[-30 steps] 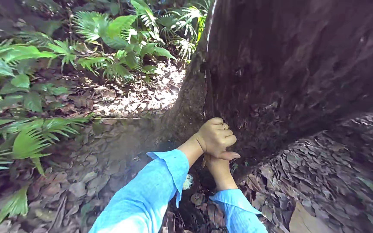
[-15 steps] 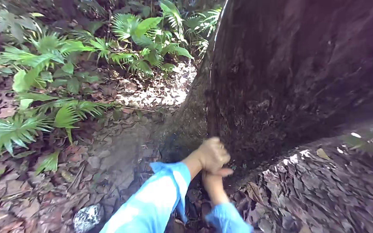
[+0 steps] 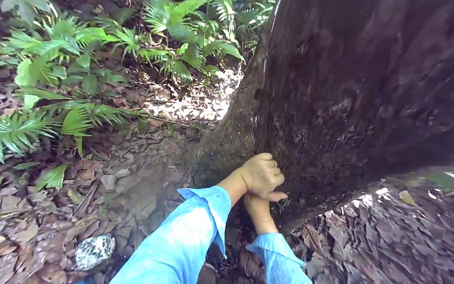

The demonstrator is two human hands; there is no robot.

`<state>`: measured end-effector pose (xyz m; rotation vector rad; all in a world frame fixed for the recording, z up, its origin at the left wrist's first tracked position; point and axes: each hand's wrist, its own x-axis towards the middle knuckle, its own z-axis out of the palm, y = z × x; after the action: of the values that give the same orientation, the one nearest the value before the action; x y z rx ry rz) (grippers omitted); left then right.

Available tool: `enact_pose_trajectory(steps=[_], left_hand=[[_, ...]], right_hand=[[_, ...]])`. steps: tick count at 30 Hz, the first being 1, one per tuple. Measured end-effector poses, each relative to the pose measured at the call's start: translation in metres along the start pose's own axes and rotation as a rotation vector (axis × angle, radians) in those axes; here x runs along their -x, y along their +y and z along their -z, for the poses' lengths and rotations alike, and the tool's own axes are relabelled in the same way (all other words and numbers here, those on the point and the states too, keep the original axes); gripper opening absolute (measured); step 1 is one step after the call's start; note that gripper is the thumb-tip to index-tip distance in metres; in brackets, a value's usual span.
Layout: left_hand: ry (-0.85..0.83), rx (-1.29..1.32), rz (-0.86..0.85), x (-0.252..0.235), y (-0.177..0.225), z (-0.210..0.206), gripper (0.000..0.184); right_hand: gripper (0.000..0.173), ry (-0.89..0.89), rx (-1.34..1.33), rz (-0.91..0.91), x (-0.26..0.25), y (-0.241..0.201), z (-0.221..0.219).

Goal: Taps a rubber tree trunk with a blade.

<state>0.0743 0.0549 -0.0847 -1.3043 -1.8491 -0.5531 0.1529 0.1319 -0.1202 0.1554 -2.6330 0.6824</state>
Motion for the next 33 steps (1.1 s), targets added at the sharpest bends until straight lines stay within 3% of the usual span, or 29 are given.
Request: enact_pose_trajectory(steps=[5,9,13,16,18,20,22,24,27,29,31,33], left_hand=[[0.003,-0.023,0.006,-0.006,-0.028,0.004,0.058],[-0.226,0.091,0.193,0.050,-0.007,-0.019,0.064],[0.138,-0.057,-0.021,0.028,0.006,-0.009,0.067],[0.184,-0.026,-0.088,-0.006,-0.011,-0.002,0.069],[0.201,-0.038,-0.125,-0.015,-0.024,-0.006,0.070],[0.178,-0.050,-0.124,-0.009,-0.022,-0.013,0.068],[0.104,-0.039,-0.104,0.004,-0.009,-0.017,0.067],[0.046,-0.019,-0.104,0.009,-0.004,-0.011,0.065],[0.001,0.024,-0.097,-0.003,-0.018,0.003,0.063],[0.044,-0.015,-0.107,-0.004,-0.028,-0.003,0.065],[-0.037,0.011,-0.074,0.010,-0.016,-0.011,0.067],[-0.116,0.035,-0.047,0.024,0.004,-0.014,0.066]], right_hand=[[0.030,-0.037,0.060,0.059,-0.025,-0.001,-0.008],[0.024,-0.041,-0.077,0.069,0.017,0.024,-0.042],[0.025,0.258,0.033,0.233,0.027,0.047,-0.046],[0.026,0.199,0.076,0.197,-0.006,0.029,-0.010],[0.025,0.311,0.087,0.255,-0.025,0.022,-0.008],[0.029,0.304,0.080,0.220,-0.021,0.020,-0.012],[0.033,-0.004,0.113,0.018,0.000,0.015,-0.008],[0.027,0.123,0.094,0.062,0.009,0.031,-0.034],[0.032,0.032,0.057,-0.009,-0.009,0.014,-0.022],[0.034,0.174,0.073,0.015,-0.015,0.016,-0.033],[0.027,0.249,0.043,0.079,0.001,0.035,-0.053],[0.022,0.214,0.036,0.090,0.026,0.054,-0.067]])
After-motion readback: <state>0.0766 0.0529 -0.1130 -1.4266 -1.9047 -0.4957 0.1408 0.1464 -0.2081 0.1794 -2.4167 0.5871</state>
